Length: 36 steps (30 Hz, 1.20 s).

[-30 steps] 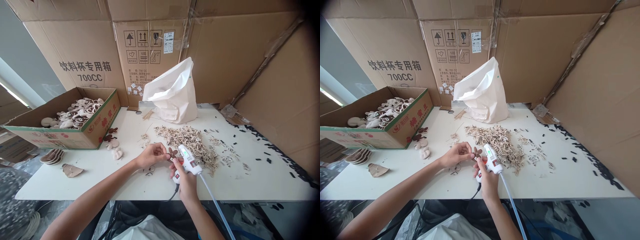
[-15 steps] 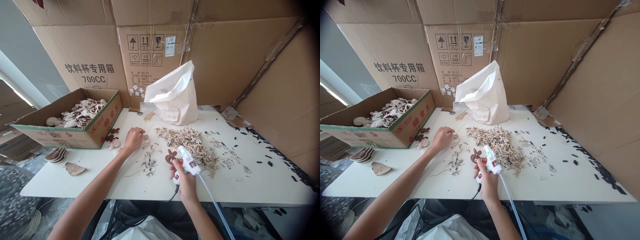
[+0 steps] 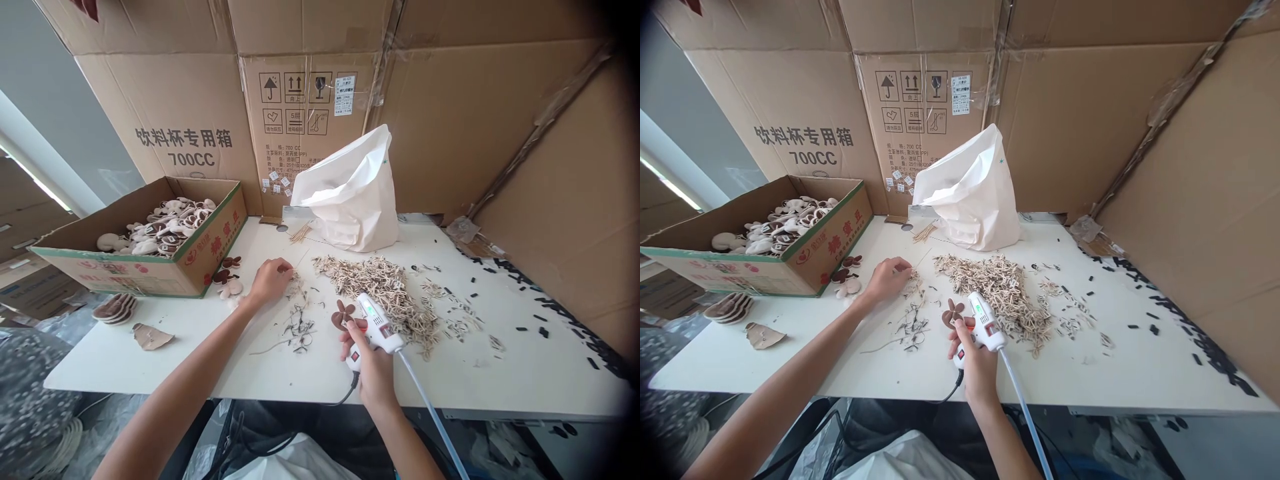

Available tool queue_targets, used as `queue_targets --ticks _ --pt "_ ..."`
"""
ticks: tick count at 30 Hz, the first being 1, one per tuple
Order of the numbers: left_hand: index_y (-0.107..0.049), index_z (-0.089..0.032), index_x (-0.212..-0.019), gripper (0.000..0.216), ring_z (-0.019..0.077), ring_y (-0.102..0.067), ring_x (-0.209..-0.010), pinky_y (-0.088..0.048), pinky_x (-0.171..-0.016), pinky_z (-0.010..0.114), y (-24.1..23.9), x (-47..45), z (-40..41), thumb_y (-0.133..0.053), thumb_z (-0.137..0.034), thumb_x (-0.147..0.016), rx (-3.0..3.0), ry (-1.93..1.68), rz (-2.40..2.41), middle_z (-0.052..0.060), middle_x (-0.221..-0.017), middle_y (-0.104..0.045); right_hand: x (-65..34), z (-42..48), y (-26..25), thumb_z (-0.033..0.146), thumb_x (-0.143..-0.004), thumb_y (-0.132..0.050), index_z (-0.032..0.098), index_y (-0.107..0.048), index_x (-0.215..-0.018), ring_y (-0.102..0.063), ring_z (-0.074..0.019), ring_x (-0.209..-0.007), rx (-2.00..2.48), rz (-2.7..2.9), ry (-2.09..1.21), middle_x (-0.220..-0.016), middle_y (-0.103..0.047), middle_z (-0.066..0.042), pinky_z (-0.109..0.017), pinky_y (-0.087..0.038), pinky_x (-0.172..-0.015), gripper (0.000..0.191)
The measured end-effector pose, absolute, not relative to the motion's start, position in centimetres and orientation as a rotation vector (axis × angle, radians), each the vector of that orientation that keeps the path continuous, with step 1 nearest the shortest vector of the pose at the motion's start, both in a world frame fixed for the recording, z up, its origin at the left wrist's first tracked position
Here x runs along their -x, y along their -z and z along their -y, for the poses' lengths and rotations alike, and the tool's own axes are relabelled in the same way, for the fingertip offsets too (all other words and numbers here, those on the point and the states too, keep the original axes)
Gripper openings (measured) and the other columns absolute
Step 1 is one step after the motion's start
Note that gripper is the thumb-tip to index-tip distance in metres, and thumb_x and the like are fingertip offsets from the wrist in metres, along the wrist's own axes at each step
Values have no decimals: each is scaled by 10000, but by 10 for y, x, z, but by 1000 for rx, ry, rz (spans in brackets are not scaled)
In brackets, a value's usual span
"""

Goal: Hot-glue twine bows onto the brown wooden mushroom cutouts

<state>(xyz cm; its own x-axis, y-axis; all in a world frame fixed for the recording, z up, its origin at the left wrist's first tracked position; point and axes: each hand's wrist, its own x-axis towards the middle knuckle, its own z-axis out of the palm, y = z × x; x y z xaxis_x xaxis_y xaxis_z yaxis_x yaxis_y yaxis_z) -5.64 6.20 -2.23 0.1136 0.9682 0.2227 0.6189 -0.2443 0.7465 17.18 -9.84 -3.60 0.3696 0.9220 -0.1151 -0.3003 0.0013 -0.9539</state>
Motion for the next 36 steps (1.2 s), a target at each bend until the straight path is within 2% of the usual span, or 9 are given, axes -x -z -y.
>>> queue_targets --ticks 7,11,15,19,24,31,36 --pt "-706 -175 -1019 427 233 -664 -982 -485 -853 333 14 53 -60 -781 -545 -818 -1371 -1066 -1209 95 -1030 -734 -171 98 35 517 -762 -888 192 -692 -910 -583 -130 -438 1191 669 -1091 -684 -709 -12 -273 -460 -478 407" --pt "-668 -180 -1089 455 190 -650 -966 -466 -856 310 14 48 -57 -807 -518 -818 -1285 -1037 -994 82 -1033 -719 -171 98 36 515 -753 -892 189 -691 -910 -579 -128 -436 1190 658 -1094 -687 -709 -13 -266 -447 -461 413" --pt "-632 -193 -1114 414 140 -608 -815 -453 -803 294 13 41 -51 -779 -491 -867 -1304 -976 -890 55 -975 -708 -171 98 37 502 -761 -892 184 -689 -915 -572 -127 -438 1193 655 -1092 -689 -708 -13 -264 -439 -463 407" --pt "-613 -203 -1113 396 150 -608 -833 -440 -795 289 10 34 -43 -761 -494 -890 -1342 -922 -878 63 -982 -724 -171 98 38 496 -775 -886 182 -688 -925 -568 -129 -443 1195 659 -1100 -690 -704 -12 -264 -434 -458 400" --pt "-593 -204 -1023 355 155 -615 -833 -427 -776 284 11 29 -40 -760 -488 -890 -1336 -931 -859 51 -950 -723 -172 98 38 506 -782 -880 184 -684 -927 -561 -126 -434 1196 684 -1084 -690 -701 -11 -263 -429 -448 404" --pt "-654 -206 -1136 352 164 -636 -912 -434 -808 283 12 26 -38 -737 -469 -918 -1342 -917 -813 51 -978 -698 -172 99 39 515 -791 -873 193 -685 -937 -573 -119 -445 1209 694 -1094 -701 -703 -8 -252 -433 -460 400" --pt "-694 -197 -1140 360 192 -650 -1002 -450 -849 297 13 23 -37 -751 -467 -911 -1364 -863 -785 65 -1021 -696 -172 98 40 515 -787 -879 193 -684 -943 -580 -117 -454 1214 695 -1101 -700 -700 -5 -250 -446 -478 407"
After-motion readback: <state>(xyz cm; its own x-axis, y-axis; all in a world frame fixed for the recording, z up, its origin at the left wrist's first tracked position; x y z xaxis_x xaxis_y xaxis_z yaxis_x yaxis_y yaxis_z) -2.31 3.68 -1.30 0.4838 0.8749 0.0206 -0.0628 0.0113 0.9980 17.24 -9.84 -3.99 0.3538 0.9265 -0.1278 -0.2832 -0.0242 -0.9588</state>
